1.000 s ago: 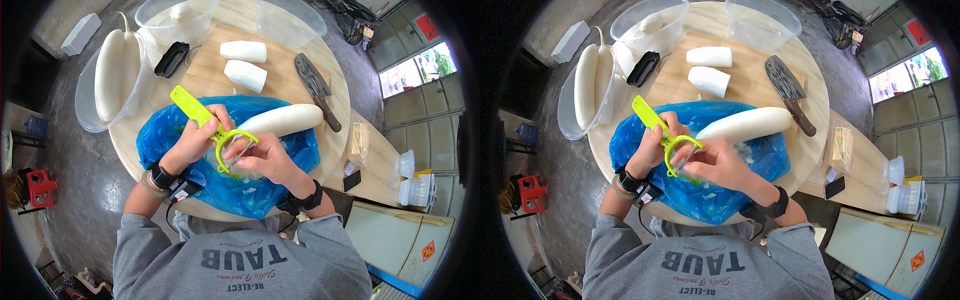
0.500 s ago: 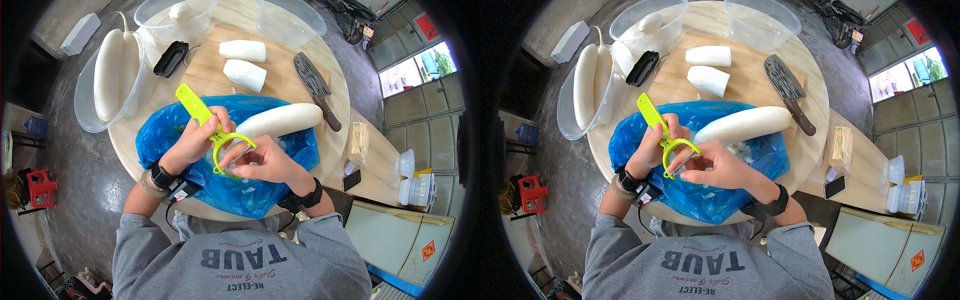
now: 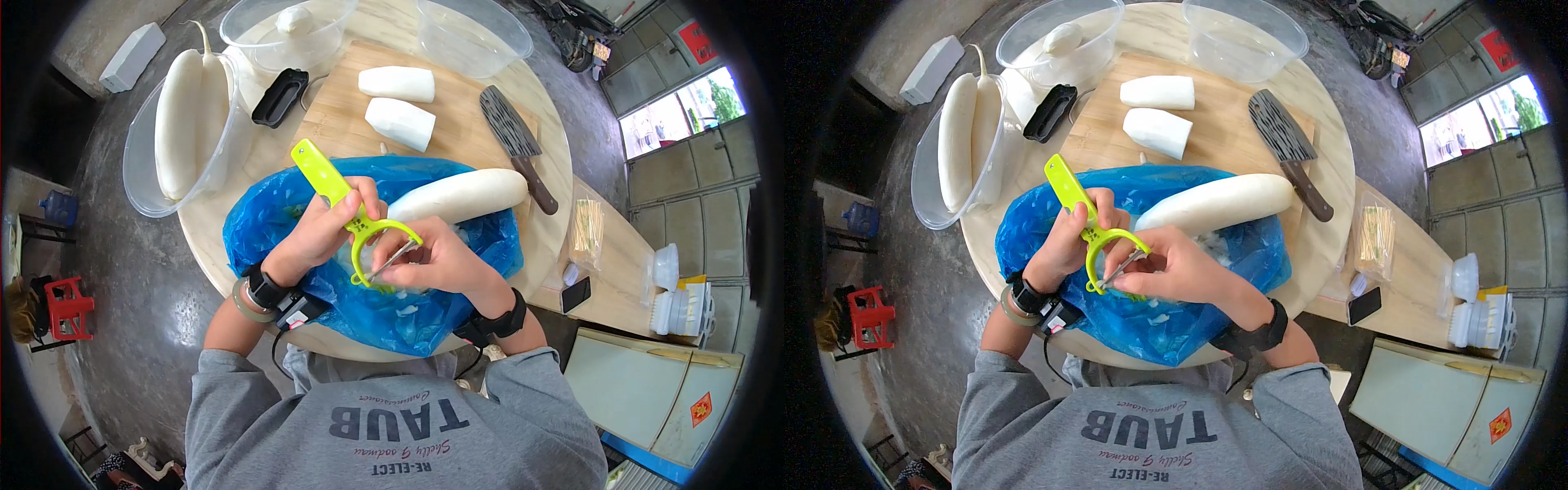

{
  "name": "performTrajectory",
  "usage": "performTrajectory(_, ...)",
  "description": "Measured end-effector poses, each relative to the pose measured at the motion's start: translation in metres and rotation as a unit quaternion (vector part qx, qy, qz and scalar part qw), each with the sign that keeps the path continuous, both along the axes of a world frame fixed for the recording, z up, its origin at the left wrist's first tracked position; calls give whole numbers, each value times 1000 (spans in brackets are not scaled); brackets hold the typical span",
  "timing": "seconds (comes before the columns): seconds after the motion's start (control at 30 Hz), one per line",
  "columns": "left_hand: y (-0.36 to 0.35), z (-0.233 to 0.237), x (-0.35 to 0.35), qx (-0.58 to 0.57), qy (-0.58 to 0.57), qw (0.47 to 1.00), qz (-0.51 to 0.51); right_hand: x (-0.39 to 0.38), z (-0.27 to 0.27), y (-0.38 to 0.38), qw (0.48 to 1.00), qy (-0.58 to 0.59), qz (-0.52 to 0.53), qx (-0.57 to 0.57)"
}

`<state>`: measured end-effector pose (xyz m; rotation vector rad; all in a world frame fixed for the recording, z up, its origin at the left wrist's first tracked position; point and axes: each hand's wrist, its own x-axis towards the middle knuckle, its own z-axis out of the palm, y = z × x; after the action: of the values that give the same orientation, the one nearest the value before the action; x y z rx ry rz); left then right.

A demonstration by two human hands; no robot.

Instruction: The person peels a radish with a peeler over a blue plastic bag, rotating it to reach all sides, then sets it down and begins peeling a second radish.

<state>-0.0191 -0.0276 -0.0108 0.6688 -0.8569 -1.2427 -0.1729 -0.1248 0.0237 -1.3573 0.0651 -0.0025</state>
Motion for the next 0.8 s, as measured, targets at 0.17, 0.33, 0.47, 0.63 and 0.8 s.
performTrajectory(0.17, 1, 7, -1, 32, -32, 999, 11, -1, 6, -1, 1000, 17, 4, 10)
performTrajectory(0.33, 0, 2, 1, 1, -2, 1000, 0, -2, 5, -2, 999, 17, -20, 37)
performTrajectory(0.47, 0, 2, 2, 9, -11, 1000, 20, -3, 10, -2, 998, 24, -30, 48)
performTrajectory(0.63, 0, 0, 2, 15, -9, 1000, 16, -3, 7, -3, 999, 4, -38, -12)
performTrajectory(0.8, 0, -1, 1, 20, -18, 999, 33, -2, 4, 2, 997, -16, -71, 37)
